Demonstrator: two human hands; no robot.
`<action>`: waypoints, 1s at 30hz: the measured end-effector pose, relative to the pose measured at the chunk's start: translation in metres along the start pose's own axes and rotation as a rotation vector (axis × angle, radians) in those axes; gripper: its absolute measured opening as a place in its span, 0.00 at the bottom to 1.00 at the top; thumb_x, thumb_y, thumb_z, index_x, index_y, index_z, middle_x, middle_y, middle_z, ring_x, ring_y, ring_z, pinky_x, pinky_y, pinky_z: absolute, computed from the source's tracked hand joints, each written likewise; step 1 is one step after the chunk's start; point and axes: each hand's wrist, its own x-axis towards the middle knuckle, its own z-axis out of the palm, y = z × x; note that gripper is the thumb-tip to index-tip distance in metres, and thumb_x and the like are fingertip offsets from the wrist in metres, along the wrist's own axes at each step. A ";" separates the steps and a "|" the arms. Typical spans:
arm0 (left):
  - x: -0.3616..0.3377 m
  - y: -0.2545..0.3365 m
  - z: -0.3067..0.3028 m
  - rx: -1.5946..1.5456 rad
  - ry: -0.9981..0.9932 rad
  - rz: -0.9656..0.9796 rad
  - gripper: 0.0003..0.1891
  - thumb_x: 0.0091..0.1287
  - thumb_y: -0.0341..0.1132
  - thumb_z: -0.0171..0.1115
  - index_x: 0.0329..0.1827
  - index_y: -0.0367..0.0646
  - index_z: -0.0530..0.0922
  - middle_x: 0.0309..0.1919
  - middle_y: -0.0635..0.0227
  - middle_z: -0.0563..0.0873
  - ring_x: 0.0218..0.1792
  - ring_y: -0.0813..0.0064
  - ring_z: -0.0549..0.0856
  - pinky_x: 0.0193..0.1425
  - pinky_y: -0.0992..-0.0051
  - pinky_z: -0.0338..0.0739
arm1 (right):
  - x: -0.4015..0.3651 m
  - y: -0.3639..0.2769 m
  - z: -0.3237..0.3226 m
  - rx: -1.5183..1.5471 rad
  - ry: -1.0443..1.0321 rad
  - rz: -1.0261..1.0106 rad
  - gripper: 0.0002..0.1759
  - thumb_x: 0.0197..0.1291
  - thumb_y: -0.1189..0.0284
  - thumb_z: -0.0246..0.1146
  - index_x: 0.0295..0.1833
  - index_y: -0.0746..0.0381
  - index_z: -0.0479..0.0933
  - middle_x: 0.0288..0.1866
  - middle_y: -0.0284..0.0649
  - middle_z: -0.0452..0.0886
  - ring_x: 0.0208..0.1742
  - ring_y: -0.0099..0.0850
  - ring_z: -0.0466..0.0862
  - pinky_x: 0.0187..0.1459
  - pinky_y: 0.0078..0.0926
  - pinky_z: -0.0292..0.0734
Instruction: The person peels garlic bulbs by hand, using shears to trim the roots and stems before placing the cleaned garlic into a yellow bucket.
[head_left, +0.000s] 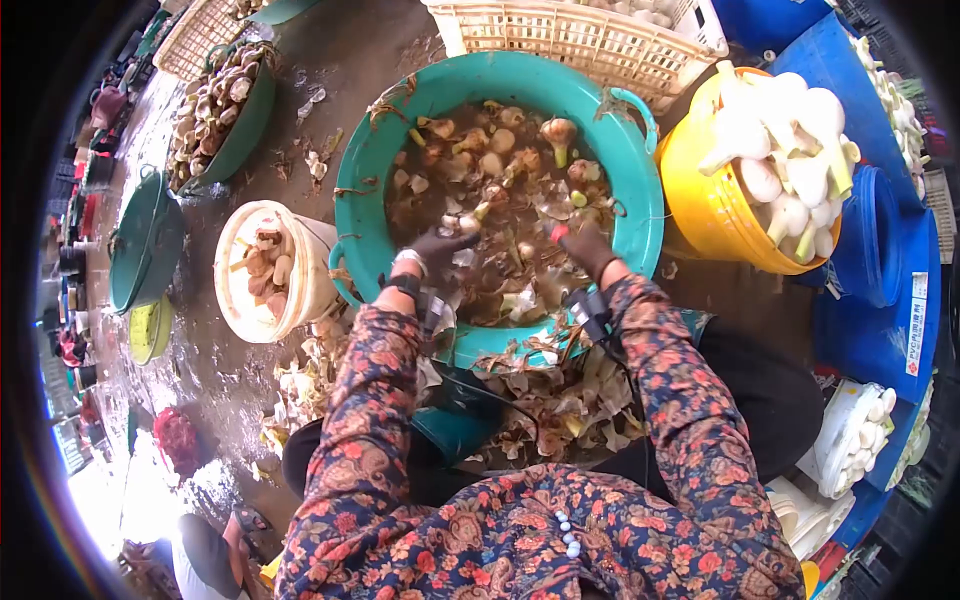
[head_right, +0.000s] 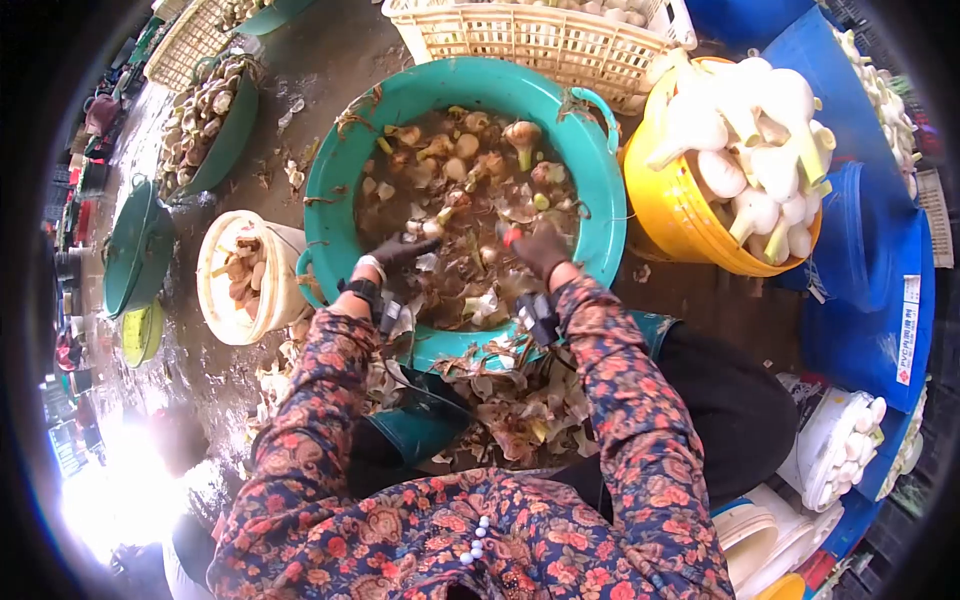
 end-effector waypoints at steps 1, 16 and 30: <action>0.008 -0.017 0.018 -0.407 -0.153 0.104 0.35 0.53 0.48 0.70 0.60 0.40 0.67 0.48 0.64 0.77 0.46 0.74 0.77 0.44 0.71 0.75 | 0.006 0.020 0.039 -0.105 -0.010 0.015 0.36 0.53 0.43 0.56 0.48 0.69 0.74 0.46 0.54 0.78 0.48 0.49 0.78 0.46 0.36 0.73; -0.210 -0.020 -0.032 0.384 -0.230 0.209 0.19 0.57 0.44 0.64 0.44 0.38 0.79 0.36 0.64 0.85 0.37 0.74 0.82 0.42 0.74 0.75 | -0.145 -0.088 0.238 1.348 -1.027 -0.014 0.18 0.65 0.61 0.46 0.45 0.62 0.75 0.34 0.39 0.79 0.31 0.28 0.79 0.33 0.29 0.73; -0.169 0.006 -0.024 0.825 0.392 0.359 0.21 0.56 0.50 0.59 0.40 0.41 0.80 0.34 0.49 0.83 0.41 0.50 0.81 0.48 0.62 0.74 | 0.002 -0.036 0.084 -0.328 -0.002 -0.533 0.30 0.38 0.56 0.67 0.52 0.54 0.76 0.50 0.51 0.78 0.51 0.41 0.79 0.54 0.34 0.72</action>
